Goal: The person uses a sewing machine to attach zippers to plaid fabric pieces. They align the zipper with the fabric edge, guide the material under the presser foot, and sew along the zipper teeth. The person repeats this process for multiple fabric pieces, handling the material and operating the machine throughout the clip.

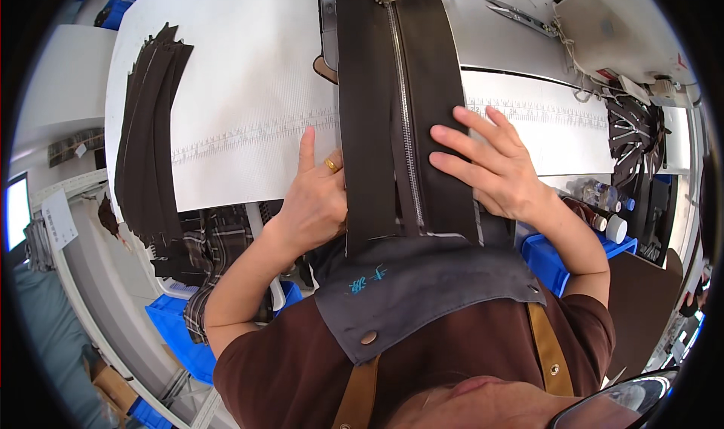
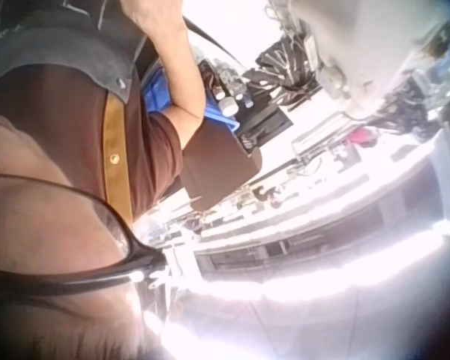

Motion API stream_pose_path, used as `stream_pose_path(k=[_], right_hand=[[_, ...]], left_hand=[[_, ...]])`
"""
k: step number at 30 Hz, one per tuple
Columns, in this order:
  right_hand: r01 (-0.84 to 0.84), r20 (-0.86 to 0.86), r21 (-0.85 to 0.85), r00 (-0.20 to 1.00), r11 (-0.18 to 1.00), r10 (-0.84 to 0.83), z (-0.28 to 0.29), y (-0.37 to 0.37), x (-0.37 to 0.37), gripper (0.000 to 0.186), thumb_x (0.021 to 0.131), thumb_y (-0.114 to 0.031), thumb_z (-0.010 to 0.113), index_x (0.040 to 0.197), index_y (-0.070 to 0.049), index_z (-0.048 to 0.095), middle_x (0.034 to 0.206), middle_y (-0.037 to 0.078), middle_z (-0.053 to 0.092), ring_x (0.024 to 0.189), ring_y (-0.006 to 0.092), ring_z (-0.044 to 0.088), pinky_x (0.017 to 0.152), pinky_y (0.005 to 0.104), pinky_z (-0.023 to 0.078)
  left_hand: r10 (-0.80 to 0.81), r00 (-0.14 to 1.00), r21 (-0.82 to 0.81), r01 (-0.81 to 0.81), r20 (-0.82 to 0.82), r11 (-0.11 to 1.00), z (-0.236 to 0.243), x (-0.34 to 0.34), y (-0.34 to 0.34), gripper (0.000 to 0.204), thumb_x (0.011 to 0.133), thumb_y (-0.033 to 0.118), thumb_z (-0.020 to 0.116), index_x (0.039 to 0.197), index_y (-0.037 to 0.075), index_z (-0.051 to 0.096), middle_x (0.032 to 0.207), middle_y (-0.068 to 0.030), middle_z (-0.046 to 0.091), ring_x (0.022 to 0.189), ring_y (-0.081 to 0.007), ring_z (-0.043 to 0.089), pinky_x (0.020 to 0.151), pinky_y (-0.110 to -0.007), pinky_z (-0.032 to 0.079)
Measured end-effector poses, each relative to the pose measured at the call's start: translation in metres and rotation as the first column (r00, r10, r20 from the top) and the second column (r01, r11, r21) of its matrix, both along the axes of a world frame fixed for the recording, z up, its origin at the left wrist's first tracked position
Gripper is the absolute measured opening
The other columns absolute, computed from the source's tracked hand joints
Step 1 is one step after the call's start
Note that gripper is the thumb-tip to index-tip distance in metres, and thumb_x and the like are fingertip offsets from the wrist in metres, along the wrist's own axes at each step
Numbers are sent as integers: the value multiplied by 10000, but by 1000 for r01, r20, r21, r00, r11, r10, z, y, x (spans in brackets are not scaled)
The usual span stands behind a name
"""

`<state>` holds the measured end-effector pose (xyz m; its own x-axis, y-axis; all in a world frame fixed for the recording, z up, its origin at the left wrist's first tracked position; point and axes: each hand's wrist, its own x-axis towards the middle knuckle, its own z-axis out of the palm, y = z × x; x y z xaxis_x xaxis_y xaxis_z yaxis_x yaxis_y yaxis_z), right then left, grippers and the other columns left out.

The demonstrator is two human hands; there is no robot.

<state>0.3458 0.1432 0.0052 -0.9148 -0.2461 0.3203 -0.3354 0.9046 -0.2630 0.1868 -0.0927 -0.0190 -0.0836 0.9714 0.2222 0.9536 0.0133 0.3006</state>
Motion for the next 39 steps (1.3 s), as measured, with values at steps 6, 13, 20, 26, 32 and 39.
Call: stream_pose_path(k=[6, 13, 20, 26, 32, 39], right_hand=[[41, 245, -239, 969, 970, 20, 11, 3, -3, 457, 706, -74, 656, 1161, -78, 609, 1320, 57, 519, 1222, 287, 469, 983, 436, 410], [46, 10, -37, 999, 998, -46, -7, -10, -21, 394, 759, -156, 695, 1142, -100, 624, 1277, 48, 540, 1148, 273, 501, 918, 394, 450], [56, -51, -23, 997, 998, -58, -10, -23, -25, 400, 741, -160, 707, 1125, -79, 627, 1252, 70, 554, 1106, 275, 524, 894, 394, 457], [-24, -50, -47, 999, 999, 22, -15, -20, -22, 426, 725, -209, 726, 1124, -96, 628, 1235, 66, 551, 1105, 267, 525, 888, 403, 457], [-45, 38, -10, 998, 999, 45, -10, -20, -13, 481, 736, -264, 719, 1193, -161, 607, 1348, 74, 484, 1169, 304, 491, 962, 463, 437], [-48, 44, 9, 998, 999, 47, -6, -20, -12, 433, 749, -297, 718, 1156, -189, 620, 1334, 68, 475, 1167, 273, 489, 958, 456, 427]], left_hand=[[0, 1000, -20, 0, -13, 1000, 1, -1, 0, 432, 750, 249, 644, 1179, 200, 616, 1239, -42, 564, 1173, -248, 514, 1027, -679, 152], [22, 1000, -5, -22, 0, 1000, 3, 1, 4, 444, 764, 266, 635, 1204, 213, 604, 1267, -48, 548, 1186, -262, 502, 1031, -679, 140], [30, 999, -4, -30, 33, 1000, 4, -3, 2, 414, 755, 266, 649, 1154, 162, 617, 1271, -115, 527, 1191, -286, 487, 1023, -681, 150], [144, 936, 283, -240, 322, 929, -12, 5, -3, 375, 756, 248, 641, 1107, 118, 626, 1267, -130, 527, 1214, -297, 465, 1068, -615, 142], [280, 905, 322, -175, -319, 931, 22, 6, 19, 289, 815, 145, 551, 1085, 108, 646, 1186, -47, 622, 1109, -243, 583, 1091, -549, 115], [68, 969, 168, -110, 238, 980, 58, -25, 24, 339, 746, 14, 614, 1067, 116, 654, 1126, -12, 666, 1036, -181, 634, 1043, -494, 289]])
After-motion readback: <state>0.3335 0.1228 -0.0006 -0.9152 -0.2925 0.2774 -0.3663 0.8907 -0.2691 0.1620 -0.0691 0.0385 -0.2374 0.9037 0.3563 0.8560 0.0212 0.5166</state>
